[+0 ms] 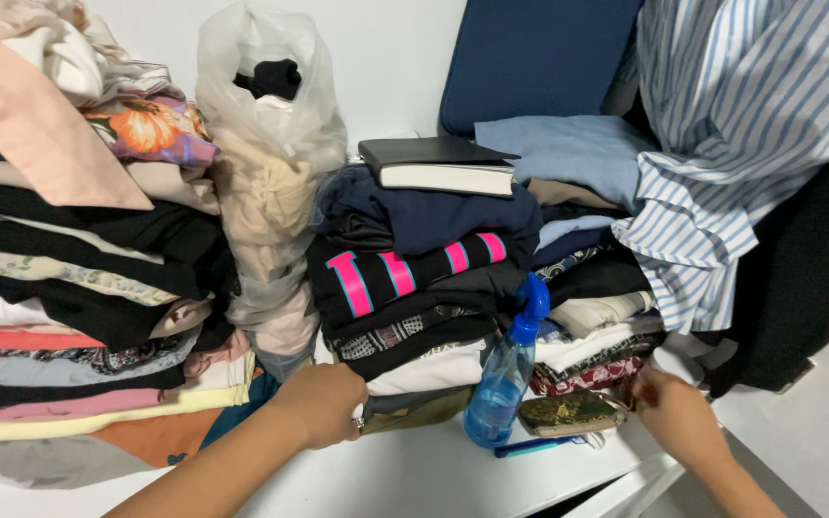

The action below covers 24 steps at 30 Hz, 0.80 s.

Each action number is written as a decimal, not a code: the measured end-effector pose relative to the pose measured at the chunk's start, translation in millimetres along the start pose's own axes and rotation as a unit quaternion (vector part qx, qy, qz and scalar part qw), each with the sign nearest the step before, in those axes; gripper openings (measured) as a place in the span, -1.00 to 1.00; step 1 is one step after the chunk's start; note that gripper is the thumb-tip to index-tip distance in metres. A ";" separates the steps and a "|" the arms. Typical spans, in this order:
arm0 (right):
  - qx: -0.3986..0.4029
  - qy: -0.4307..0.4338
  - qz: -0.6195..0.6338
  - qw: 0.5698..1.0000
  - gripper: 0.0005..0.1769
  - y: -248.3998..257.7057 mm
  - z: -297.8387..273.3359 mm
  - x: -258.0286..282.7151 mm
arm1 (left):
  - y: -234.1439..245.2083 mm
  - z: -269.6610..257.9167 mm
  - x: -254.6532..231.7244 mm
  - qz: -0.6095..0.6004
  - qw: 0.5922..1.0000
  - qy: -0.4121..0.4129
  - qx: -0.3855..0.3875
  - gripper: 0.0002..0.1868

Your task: The person folds several pieces of clothing, including a beige top, a dark t-shirt, and a maroon shirt, and places them into a white wardrobe. They also briefly handle a spray bottle and a notebook before closing the wardrobe doors.

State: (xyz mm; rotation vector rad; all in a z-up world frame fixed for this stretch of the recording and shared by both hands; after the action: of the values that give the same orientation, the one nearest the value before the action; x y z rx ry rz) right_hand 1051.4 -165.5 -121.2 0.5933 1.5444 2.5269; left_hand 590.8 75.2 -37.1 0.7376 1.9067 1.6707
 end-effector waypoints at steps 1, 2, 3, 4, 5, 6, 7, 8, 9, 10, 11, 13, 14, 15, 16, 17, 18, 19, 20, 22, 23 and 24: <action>0.085 -0.057 0.029 0.994 -0.70 1.2 -0.4 -4.0 | 0.4 0.2 -0.2 -0.004 1.000 -0.003 -0.002 -0.67; 0.170 -0.113 0.056 0.977 -0.67 -0.7 -1.8 -5.2 | 0.5 0.0 0.1 -0.008 1.000 -0.005 -0.004 -0.68; 0.182 -0.131 0.066 0.972 -0.55 -2.2 -3.3 -4.5 | 0.3 0.0 0.8 -0.010 1.000 -0.004 -0.005 -0.67; 0.194 -0.150 0.076 0.966 -0.36 -8.1 -6.9 -0.7 | 0.1 0.2 1.7 -0.012 1.000 -0.003 -0.006 -0.65; 0.206 -0.170 0.085 0.960 -0.14 -14.6 -11.3 3.7 | -0.9 0.1 2.1 -0.014 1.000 -0.002 -0.007 -0.64; 0.161 -0.137 0.069 0.975 -0.13 -21.1 -14.8 9.3 | -1.9 0.2 2.6 -0.015 1.000 -0.006 -0.010 -0.64; 0.115 -0.104 0.054 0.986 -0.12 -30.9 -20.0 16.6 | -3.6 0.2 3.8 -0.015 1.000 -0.009 -0.013 -0.65; 0.068 -0.071 0.038 0.994 -0.11 -36.4 -22.6 20.8 | -5.5 0.0 5.2 -0.016 1.000 -0.013 -0.016 -0.65; 0.060 -0.062 0.044 0.995 -0.16 -40.6 -24.0 22.8 | -7.5 -0.5 6.7 -0.016 0.999 -0.027 -0.027 -0.66; 0.052 -0.052 0.050 0.996 -0.22 -43.6 -25.2 23.3 | -10.0 -1.3 8.6 -0.015 0.998 -0.040 -0.038 -0.66; 0.043 -0.045 0.056 0.997 -0.27 -43.8 -26.1 21.3 | -12.9 -1.6 10.7 -0.014 0.997 -0.055 -0.048 -0.66; 0.130 -0.110 0.123 0.978 -0.40 -40.4 -25.2 11.5 | -21.2 -3.5 17.2 -0.024 0.999 -0.035 -0.028 -0.67; 0.173 -0.141 0.157 0.962 -0.46 -37.2 -23.5 6.2 | -25.0 -4.1 21.7 -0.028 0.999 -0.024 -0.018 -0.68; 0.160 -0.164 0.162 0.960 -0.49 -30.2 -21.4 0.2 | -29.8 -4.3 25.4 -0.028 0.999 -0.022 -0.007 -0.69; 0.147 -0.188 0.167 0.957 -0.52 -20.7 -19.2 -5.7 | -34.6 -4.6 29.8 -0.028 0.999 -0.019 0.004 -0.70; 0.133 -0.211 0.172 0.953 -0.54 -12.0 -19.6 -9.4 | -39.0 -4.2 33.8 -0.028 0.999 -0.017 0.016 -0.70; 0.089 -0.212 0.233 0.945 -0.57 -1.4 -21.4 -11.6 | -43.0 -4.2 37.3 -0.024 0.999 -0.024 -0.003 -0.70; 0.043 -0.211 0.292 0.932 -0.59 11.8 -21.6 -12.6 | -46.1 -4.1 40.9 -0.021 0.999 -0.030 -0.022 -0.69; -0.002 -0.209 0.350 0.913 -0.62 21.5 -22.8 -9.4 | -48.2 -3.5 43.9 -0.017 0.998 -0.036 -0.041 -0.69; -0.048 -0.239 0.446 0.861 -0.65 39.1 -26.5 2.5 | -50.7 -3.9 52.5 -0.004 1.000 -0.007 -0.030 -0.67; -0.071 -0.253 0.492 0.830 -0.65 47.0 -29.7 10.3 | -51.8 -5.5 55.6 0.003 1.000 0.008 -0.024 -0.66; -0.060 -0.251 0.494 0.831 -0.63 52.2 -32.1 20.0 | -51.9 -7.7 58.7 -0.016 1.000 0.017 -0.010 -0.67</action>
State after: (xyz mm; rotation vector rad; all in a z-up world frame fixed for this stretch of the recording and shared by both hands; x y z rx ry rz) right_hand 1025.7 -210.7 -83.1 2.2847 0.9644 2.5951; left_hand 538.9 104.5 -88.5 0.6727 1.9109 1.6908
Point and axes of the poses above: each hand's wrist, its own z-axis towards the middle knuckle, its own y-axis out of the back of the hand, x = y × z, the point moved 1 cm from there along z, towards the middle knuckle, and after that the axes turned 15 degrees about y, right-handed, at the moved point
